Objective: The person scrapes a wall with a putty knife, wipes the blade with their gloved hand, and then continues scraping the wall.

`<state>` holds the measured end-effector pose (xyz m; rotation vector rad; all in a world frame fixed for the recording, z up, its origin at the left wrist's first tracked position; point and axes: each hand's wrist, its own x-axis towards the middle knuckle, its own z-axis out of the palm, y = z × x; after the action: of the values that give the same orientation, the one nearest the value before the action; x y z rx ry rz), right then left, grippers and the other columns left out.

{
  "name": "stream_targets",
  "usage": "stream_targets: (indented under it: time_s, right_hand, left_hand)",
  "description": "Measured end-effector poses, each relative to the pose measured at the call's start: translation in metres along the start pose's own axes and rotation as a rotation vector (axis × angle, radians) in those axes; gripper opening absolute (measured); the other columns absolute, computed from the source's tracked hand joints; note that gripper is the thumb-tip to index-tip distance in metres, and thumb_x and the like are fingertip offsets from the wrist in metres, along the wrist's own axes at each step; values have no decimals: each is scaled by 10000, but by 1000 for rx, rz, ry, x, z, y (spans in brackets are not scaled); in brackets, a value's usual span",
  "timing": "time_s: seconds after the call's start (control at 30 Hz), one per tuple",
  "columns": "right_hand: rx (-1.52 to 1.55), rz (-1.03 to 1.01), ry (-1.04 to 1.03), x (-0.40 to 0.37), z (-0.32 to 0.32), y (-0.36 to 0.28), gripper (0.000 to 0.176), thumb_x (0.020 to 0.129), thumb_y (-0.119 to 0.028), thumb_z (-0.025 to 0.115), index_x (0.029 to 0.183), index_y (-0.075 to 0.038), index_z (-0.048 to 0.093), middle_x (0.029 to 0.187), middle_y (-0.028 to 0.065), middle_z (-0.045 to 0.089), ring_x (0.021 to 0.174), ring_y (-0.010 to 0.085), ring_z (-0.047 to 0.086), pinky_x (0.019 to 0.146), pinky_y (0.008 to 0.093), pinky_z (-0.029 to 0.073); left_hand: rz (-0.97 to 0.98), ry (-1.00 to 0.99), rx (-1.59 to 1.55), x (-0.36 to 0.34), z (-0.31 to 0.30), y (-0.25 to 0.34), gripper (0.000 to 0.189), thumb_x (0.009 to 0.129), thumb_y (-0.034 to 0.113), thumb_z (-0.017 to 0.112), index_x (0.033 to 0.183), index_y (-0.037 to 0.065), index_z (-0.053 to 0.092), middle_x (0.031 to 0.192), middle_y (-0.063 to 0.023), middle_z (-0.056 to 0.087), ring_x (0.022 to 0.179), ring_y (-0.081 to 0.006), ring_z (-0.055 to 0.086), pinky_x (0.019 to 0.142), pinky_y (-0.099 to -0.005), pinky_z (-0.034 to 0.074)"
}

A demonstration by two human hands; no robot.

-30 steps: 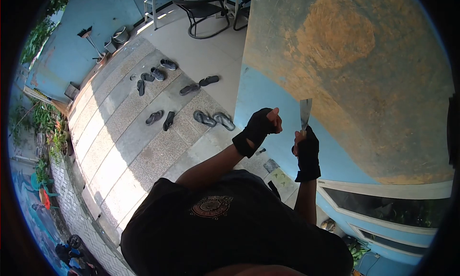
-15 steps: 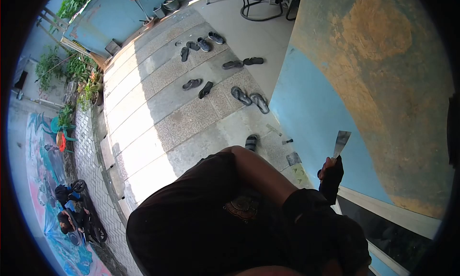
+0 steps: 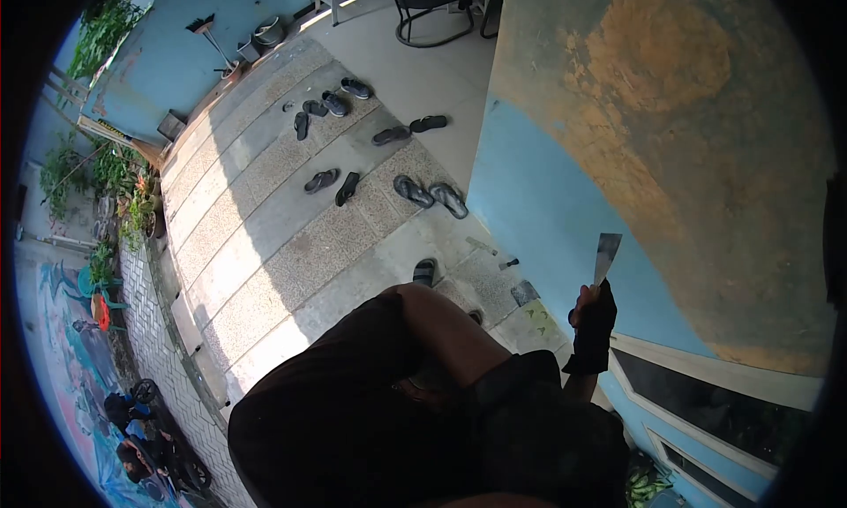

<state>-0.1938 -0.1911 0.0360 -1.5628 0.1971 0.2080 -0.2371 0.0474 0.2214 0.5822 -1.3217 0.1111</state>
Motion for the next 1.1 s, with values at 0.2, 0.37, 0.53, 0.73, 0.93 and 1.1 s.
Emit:
stream_targets:
  time_s: [0.2, 0.37, 0.53, 0.73, 0.93, 1.1]
  right_hand:
    - [14, -42, 39, 24, 50, -18, 435, 952, -101, 636, 1363, -20, 518, 650, -24, 481, 462, 60, 433, 415, 241, 372]
    - [-158, -37, 96, 34, 78, -36, 418, 954, -125, 625, 1350, -36, 520, 656, -36, 460, 476, 58, 422, 428, 237, 363]
    - [-97, -35, 131, 43, 100, -53, 577, 957, -130, 643, 1473, -15, 412, 647, -29, 471, 487, 54, 431, 440, 245, 380]
    - [133, -23, 109, 46, 117, -56, 450, 981, -139, 602, 1390, -6, 471, 645, -31, 457, 474, 58, 435, 439, 238, 371]
    - [291, -29, 32, 54, 124, -63, 305, 1028, -278, 543, 1204, -32, 508, 657, -24, 454, 457, 69, 403, 441, 240, 350]
    - [251, 20, -70, 76, 114, -76, 368, 1040, -357, 503, 1225, -40, 517, 653, -20, 445, 453, 70, 397, 438, 241, 342]
  left_hand:
    - [218, -68, -67, 13, -42, 21, 321, 966, 226, 618, 1230, 46, 638, 1217, -187, 669, 1068, -344, 673, 899, -401, 544]
    - [-227, -313, -339, -32, -83, 20, 493, 954, 411, 637, 1247, 15, 624, 1305, -241, 587, 1147, -411, 606, 922, -485, 507]
    - [-608, -633, 78, -89, -117, 25, 580, 936, 524, 602, 1335, 103, 602, 1460, -188, 494, 1321, -382, 500, 1092, -505, 374]
    - [-948, -46, 565, -151, -198, -19, 211, 893, 229, 738, 988, 43, 714, 895, -71, 745, 810, -185, 708, 768, -354, 549]
    - [-1153, 736, 72, -169, -213, -84, 346, 951, 246, 679, 690, 38, 590, 704, -57, 653, 632, -132, 655, 646, -278, 516]
    - [-1080, 850, -112, -160, -209, -130, 350, 1010, 302, 571, 1252, 52, 537, 1057, -112, 695, 925, -174, 671, 781, -298, 546]
